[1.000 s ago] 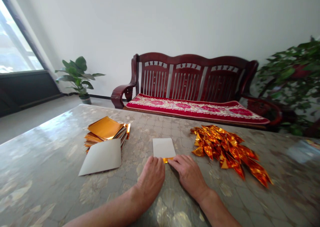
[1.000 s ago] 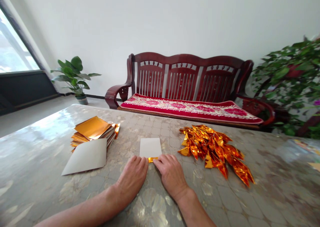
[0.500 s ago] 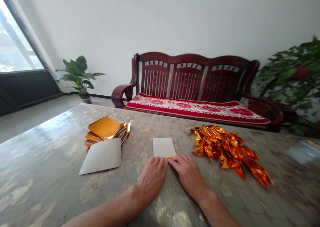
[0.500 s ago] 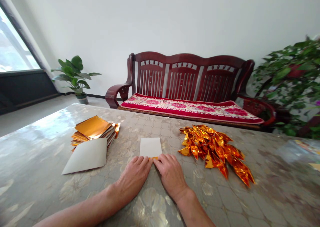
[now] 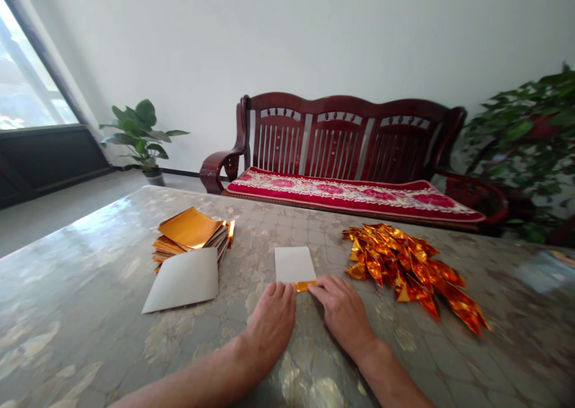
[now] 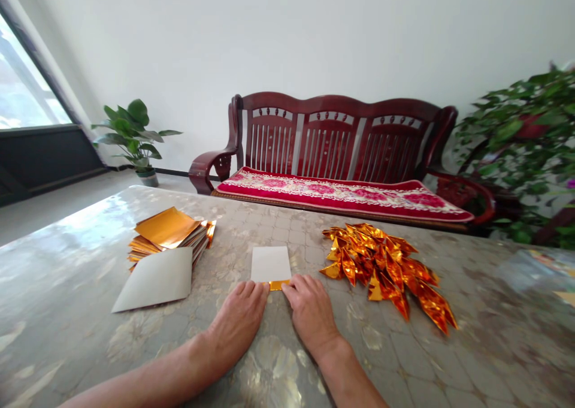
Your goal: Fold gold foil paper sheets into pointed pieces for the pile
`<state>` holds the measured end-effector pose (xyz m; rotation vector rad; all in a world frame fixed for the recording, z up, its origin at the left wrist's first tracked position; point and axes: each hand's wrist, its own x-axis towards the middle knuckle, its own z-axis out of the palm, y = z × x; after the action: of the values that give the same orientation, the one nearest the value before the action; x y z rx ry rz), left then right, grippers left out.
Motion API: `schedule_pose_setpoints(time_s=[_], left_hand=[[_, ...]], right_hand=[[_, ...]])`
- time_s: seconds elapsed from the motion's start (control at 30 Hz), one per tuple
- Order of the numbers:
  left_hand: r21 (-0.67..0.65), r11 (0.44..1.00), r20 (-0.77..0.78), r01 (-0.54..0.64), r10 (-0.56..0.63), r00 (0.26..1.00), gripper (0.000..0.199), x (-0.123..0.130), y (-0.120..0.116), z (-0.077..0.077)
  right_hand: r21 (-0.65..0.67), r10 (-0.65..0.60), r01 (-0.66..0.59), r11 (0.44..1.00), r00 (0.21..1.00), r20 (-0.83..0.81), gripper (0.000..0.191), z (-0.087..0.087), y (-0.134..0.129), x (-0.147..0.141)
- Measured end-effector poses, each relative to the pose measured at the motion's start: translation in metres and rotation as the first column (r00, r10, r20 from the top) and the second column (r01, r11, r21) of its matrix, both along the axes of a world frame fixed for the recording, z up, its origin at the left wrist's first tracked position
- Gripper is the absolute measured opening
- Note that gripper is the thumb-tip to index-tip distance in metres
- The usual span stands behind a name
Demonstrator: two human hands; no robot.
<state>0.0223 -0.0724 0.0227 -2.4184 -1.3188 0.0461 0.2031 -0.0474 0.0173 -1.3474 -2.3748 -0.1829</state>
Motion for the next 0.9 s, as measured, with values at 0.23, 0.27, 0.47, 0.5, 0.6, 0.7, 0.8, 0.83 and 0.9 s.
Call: schedule_pose_setpoints(time_s=[0.23,0.27,0.47,0.5,0.6,0.7,0.8,0.83,0.9], left_hand=[[-0.023,0.998,-0.063,-0.053,0.052,0.997,0.025,0.000,-0.001,0.000],[-0.028,0.998,-0.074,-0.056,0.054,0.996,0.025,0.000,-0.001,0.001],[-0.022,0.996,-0.118,-0.087,0.084,0.990,0.026,0.001,-0.005,0.000],[-0.007,0.995,-0.128,-0.102,0.100,0.987,0.026,0.001,-0.006,0.000],[0.036,0.989,-0.147,-0.146,0.150,0.978,0.026,0.002,-0.011,0.000],[0.053,0.990,-0.080,-0.132,0.136,0.987,0.026,0.003,-0.014,0.001],[0.080,0.997,0.092,0.021,-0.029,0.995,0.036,0.007,-0.013,0.001],[0.084,0.992,0.152,0.091,-0.103,0.983,0.039,0.008,-0.012,0.000],[0.052,0.980,0.259,0.193,-0.200,0.945,0.043,0.009,-0.009,-0.004]], right_hand=[[0.035,-0.079,0.078,0.996,0.996,0.026,0.026,0.000,0.002,0.010],[0.040,-0.092,0.090,0.995,0.995,0.028,0.026,0.000,0.002,0.010],[0.046,-0.120,0.119,0.992,0.992,0.026,0.024,-0.002,0.002,0.011],[0.045,-0.124,0.122,0.991,0.992,0.027,0.024,-0.002,0.002,0.011],[0.047,-0.132,0.130,0.990,0.991,0.035,0.025,-0.001,0.002,0.010],[0.055,-0.132,0.129,0.990,0.990,0.052,0.025,0.000,0.002,0.009],[0.071,-0.129,0.124,0.990,0.989,0.077,0.024,0.002,0.003,0.008],[0.076,-0.129,0.123,0.989,0.988,0.084,0.023,0.002,0.003,0.007],[0.082,-0.132,0.124,0.989,0.987,0.094,0.021,0.003,0.003,0.007]])
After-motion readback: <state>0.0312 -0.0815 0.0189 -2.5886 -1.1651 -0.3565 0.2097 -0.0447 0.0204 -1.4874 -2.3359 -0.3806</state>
